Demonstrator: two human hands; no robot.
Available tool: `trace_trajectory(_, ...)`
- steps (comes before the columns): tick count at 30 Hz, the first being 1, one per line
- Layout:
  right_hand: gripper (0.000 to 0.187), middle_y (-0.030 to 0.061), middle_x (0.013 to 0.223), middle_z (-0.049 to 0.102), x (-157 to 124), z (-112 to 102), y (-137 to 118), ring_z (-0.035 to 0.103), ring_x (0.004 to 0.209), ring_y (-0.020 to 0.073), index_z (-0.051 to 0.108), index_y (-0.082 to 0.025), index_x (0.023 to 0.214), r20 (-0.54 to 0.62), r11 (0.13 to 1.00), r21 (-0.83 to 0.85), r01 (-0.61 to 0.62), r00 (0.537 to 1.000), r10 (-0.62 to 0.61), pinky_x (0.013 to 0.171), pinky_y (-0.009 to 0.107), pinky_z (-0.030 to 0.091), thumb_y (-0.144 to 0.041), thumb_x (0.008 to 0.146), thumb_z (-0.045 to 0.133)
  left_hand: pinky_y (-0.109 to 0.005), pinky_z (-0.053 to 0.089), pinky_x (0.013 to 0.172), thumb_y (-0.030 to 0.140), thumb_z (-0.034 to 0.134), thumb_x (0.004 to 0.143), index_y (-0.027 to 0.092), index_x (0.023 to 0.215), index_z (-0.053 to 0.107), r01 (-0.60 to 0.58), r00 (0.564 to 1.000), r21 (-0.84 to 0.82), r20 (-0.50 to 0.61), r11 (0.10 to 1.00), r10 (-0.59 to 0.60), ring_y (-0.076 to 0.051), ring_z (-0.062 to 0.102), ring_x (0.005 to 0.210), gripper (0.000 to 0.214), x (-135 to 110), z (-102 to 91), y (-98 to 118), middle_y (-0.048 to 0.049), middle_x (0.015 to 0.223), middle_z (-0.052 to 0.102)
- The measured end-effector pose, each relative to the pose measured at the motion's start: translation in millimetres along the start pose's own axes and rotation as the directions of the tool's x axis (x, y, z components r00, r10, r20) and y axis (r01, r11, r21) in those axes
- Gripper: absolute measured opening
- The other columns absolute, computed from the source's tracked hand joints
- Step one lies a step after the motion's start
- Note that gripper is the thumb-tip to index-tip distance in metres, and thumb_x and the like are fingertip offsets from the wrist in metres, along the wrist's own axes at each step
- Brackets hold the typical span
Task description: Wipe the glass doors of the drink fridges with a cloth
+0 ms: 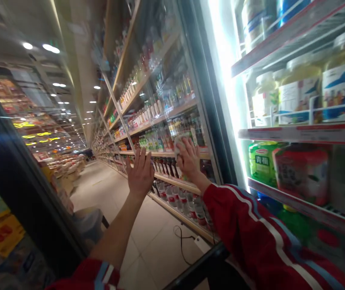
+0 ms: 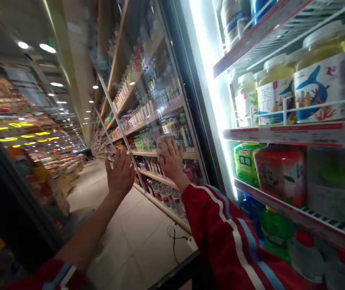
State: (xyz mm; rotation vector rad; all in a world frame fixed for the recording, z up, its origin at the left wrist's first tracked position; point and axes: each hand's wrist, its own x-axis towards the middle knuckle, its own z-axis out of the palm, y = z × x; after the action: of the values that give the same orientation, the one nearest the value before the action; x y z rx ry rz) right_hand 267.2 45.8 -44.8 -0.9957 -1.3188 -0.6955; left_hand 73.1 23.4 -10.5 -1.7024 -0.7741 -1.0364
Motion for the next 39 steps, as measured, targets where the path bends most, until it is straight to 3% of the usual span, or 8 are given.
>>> trace_trajectory(3,0.041,0.0077,0.143,0.041,-1,0,-3,0.023,0.138,0.0251,0.054,-0.022,0.123,-0.003,1.000,0.016,-0.012,1.000,0.012,0.109,0.051,0.020,-0.022,0.084,0.042,-0.046,0.002,0.115,0.022,0.043,0.087,0.020,0.135,0.042,0.008,1.000,-0.011,-0.008,1.000,-0.008,-0.021,0.028,0.137,0.047,-1,0.2,-1,-0.0111,0.141,0.041)
trace_trajectory(9,0.040,0.0057,0.142,0.043,-7,-2,-8,0.023,0.139,0.0235,0.055,-0.025,0.123,0.103,0.979,0.046,0.198,0.974,-0.202,0.111,0.050,0.018,-0.022,0.083,0.047,-0.047,0.005,0.115,0.021,0.043,0.087,0.021,0.136,0.041,0.000,1.000,-0.008,-0.019,1.000,0.000,-0.022,0.029,0.136,0.049,0,0.3,-1,-0.0107,0.142,0.040)
trace_trajectory(14,0.043,0.0091,0.142,0.043,0,-10,36,0.029,0.136,0.0260,0.052,-0.022,0.125,-0.001,0.998,-0.033,-0.047,0.999,0.047,0.107,0.052,0.025,-0.019,0.083,0.043,-0.046,0.005,0.115,0.021,0.044,0.086,0.021,0.137,0.040,-0.005,1.000,0.000,-0.020,1.000,0.005,-0.022,0.028,0.137,0.051,0,-0.9,-1,-0.0105,0.142,0.039)
trace_trajectory(20,0.048,0.0159,0.142,0.040,6,-13,72,0.034,0.132,0.0288,0.049,-0.013,0.128,-0.120,0.955,-0.014,-0.296,0.949,0.292,0.104,0.050,0.033,-0.020,0.081,0.041,-0.046,0.006,0.115,0.020,0.045,0.086,0.019,0.137,0.040,-0.030,0.998,0.051,-0.046,0.998,0.033,-0.022,0.028,0.137,0.050,-1,-0.6,0,-0.0112,0.141,0.042)
trace_trajectory(26,0.046,0.0115,0.144,0.039,5,-10,45,0.026,0.137,0.0257,0.050,-0.017,0.127,-0.021,0.998,0.025,-0.056,0.998,0.057,0.107,0.047,0.031,-0.020,0.082,0.042,-0.047,0.007,0.115,0.021,0.044,0.086,0.020,0.135,0.042,0.001,0.999,0.010,-0.043,1.000,0.000,-0.022,0.030,0.136,0.049,-1,0.3,1,-0.0115,0.141,0.042)
trace_trajectory(31,0.046,0.0085,0.143,0.040,14,-16,42,0.028,0.137,0.0249,0.052,-0.020,0.126,0.071,0.994,0.020,0.110,0.991,-0.111,0.109,0.049,0.028,-0.020,0.080,0.045,-0.047,0.007,0.115,0.021,0.044,0.086,0.020,0.134,0.044,0.027,0.999,0.005,-0.028,1.000,-0.027,-0.022,0.030,0.136,0.048,-3,0.3,3,-0.0110,0.140,0.042)
trace_trajectory(35,0.049,0.0122,0.141,0.042,31,-16,74,0.035,0.132,0.0267,0.050,-0.017,0.128,-0.087,0.995,0.010,-0.104,0.991,0.105,0.105,0.050,0.033,-0.022,0.079,0.044,-0.046,0.005,0.115,0.020,0.043,0.086,0.019,0.134,0.043,0.027,1.000,0.013,0.005,1.000,-0.027,-0.021,0.031,0.136,0.048,-6,0.1,6,-0.0113,0.140,0.043)
trace_trajectory(39,0.051,0.0146,0.140,0.042,46,-8,87,0.036,0.131,0.0283,0.051,-0.013,0.126,-0.168,0.991,0.054,-0.120,0.977,0.128,0.105,0.050,0.034,-0.024,0.077,0.043,-0.046,0.004,0.115,0.021,0.042,0.087,0.016,0.133,0.045,0.025,1.000,0.067,0.004,0.997,-0.025,-0.022,0.029,0.136,0.046,-9,0.5,7,-0.0122,0.139,0.044)
